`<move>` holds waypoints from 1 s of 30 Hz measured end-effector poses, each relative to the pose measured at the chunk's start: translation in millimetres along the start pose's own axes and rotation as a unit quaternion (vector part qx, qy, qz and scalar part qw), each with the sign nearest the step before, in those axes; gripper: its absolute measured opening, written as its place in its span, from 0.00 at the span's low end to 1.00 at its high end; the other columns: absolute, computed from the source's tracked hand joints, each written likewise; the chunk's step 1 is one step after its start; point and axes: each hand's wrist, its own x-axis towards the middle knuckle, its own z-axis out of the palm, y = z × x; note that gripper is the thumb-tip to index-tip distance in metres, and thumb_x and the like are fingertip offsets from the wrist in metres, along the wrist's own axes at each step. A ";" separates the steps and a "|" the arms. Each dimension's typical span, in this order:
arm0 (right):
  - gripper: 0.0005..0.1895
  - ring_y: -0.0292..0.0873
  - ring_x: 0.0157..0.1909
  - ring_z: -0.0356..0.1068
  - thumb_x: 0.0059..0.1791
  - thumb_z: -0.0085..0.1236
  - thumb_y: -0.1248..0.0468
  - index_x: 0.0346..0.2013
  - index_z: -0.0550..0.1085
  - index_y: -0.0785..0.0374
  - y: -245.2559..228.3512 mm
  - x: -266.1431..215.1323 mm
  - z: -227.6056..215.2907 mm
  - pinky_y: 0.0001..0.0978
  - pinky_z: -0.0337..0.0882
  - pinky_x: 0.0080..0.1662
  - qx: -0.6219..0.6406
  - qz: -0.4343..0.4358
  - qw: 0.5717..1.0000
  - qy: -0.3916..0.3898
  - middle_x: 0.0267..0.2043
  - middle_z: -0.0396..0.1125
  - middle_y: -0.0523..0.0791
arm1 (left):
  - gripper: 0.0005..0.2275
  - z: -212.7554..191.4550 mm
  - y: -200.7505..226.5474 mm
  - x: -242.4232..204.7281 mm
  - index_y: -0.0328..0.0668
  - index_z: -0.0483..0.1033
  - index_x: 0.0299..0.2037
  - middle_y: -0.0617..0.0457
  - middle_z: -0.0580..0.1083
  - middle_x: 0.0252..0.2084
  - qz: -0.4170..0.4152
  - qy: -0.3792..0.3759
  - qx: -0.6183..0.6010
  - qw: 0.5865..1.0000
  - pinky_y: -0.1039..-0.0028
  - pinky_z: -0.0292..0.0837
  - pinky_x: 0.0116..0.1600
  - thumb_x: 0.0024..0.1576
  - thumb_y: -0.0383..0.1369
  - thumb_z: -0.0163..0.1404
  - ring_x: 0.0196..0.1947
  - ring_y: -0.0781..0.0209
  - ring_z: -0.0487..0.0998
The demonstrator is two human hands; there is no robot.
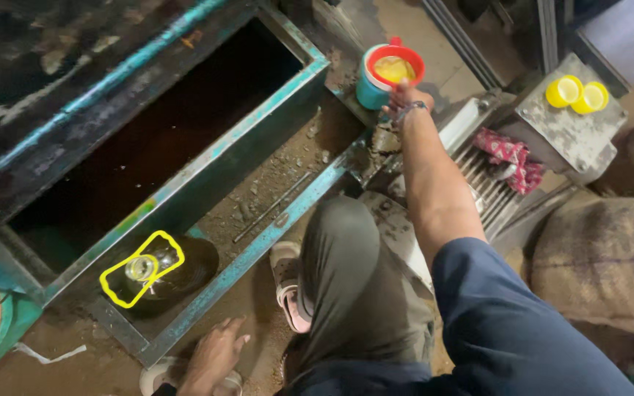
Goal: The person scoops a yellow liquid from a metal trough using a blue cup and pours it through a red strainer into a plastic bottle. The person repeats this process multiple times, filling the bottle with the filtered liquid.
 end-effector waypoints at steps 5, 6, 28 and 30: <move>0.26 0.48 0.32 0.73 0.45 0.70 0.48 0.44 0.76 0.67 -27.8 -91.2 -27.5 0.43 0.73 0.34 -0.248 -0.197 0.946 0.066 0.35 0.75 0.49 | 0.24 1.5 -3.8 10.5 0.58 0.64 0.67 0.49 0.62 0.71 -0.074 -0.052 0.041 0.995 0.55 0.66 0.68 0.60 0.45 0.51 0.66 0.44 0.69; 0.25 0.50 0.39 0.72 0.46 0.72 0.50 0.44 0.77 0.67 -31.1 -119.5 -45.6 0.43 0.73 0.42 -0.288 -0.381 0.876 0.062 0.40 0.72 0.51 | 0.24 0.9 -5.4 14.1 0.56 0.64 0.67 0.48 0.63 0.69 -0.053 -0.034 0.047 0.997 0.55 0.67 0.67 0.60 0.44 0.52 0.66 0.44 0.69; 0.12 0.45 0.38 0.64 0.49 0.63 0.63 0.40 0.70 0.67 -14.3 -389.7 -146.3 0.40 0.67 0.40 -0.179 -0.560 0.806 -0.074 0.36 0.62 0.50 | 0.22 -30.2 109.6 -15.7 0.31 0.66 0.65 0.41 0.71 0.65 0.285 0.172 -0.523 0.785 0.56 0.70 0.65 0.60 0.31 0.48 0.63 0.49 0.75; 0.08 0.49 0.47 0.70 0.47 0.59 0.71 0.41 0.75 0.59 19.4 -469.0 -141.7 0.42 0.68 0.51 -0.180 -0.662 0.695 -0.216 0.41 0.70 0.46 | 0.22 -25.1 129.3 -14.9 0.29 0.63 0.67 0.39 0.68 0.67 0.314 0.134 -0.646 0.683 0.57 0.70 0.66 0.64 0.32 0.42 0.65 0.50 0.74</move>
